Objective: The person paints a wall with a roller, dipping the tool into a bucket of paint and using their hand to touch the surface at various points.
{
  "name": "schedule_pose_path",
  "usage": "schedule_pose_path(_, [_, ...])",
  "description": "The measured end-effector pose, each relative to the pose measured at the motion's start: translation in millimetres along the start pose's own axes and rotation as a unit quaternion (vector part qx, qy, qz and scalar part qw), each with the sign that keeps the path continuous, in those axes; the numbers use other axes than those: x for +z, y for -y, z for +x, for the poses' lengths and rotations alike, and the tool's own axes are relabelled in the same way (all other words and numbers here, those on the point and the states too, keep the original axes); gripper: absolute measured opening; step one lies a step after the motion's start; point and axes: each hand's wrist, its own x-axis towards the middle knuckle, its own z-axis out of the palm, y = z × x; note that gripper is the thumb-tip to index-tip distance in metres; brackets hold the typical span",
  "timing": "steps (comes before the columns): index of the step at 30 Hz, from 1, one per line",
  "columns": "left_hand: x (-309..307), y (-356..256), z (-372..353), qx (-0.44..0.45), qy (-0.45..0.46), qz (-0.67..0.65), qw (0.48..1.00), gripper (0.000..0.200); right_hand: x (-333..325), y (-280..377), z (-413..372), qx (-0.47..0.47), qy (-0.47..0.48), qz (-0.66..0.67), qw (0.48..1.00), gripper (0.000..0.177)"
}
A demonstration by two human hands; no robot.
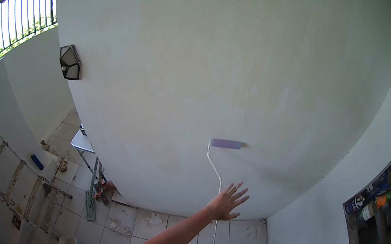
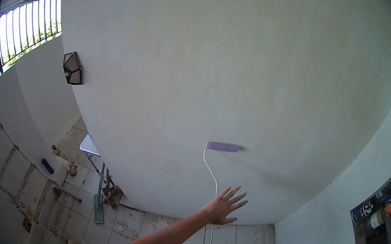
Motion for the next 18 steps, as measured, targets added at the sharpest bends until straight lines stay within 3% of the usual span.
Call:
schedule_pose_path(2, [25, -10, -16, -0.011, 0.022, -0.006, 1.000, 0.073, 2, 7, -35, 0.059, 0.037, 0.080, 0.994, 0.053])
schedule_pose_path(5, [26, -23, -28, -0.054, 0.090, 0.039, 0.994, 0.070, 14, -79, -27, -0.089, -0.104, -0.003, 0.991, 0.040])
schedule_pose_path(8, [-14, -46, -45, -0.101, 0.130, 0.124, 0.978, 0.061, 15, -59, -52, -0.118, -0.079, -0.078, 0.987, 0.040])
schedule_pose_path(9, [-20, -44, -53, -0.103, 0.098, 0.117, 0.983, 0.060, 18, -43, -57, -0.098, -0.068, -0.041, 0.992, 0.037])
schedule_pose_path(11, [-30, -34, -73, -0.111, 0.031, 0.104, 0.988, 0.058, 28, -2, -64, -0.057, -0.042, 0.028, 0.997, 0.051])
schedule_pose_path(14, [-74, -17, -112, -0.151, -0.081, 0.041, 0.984, 0.062, 54, 74, -81, -0.067, -0.018, 0.014, 0.997, 0.049])
schedule_pose_path(18, [-129, -3, -179, -0.234, -0.203, 0.055, 0.949, 0.070, 86, 89, -48, -0.167, 0.006, -0.044, 0.985, 0.055])
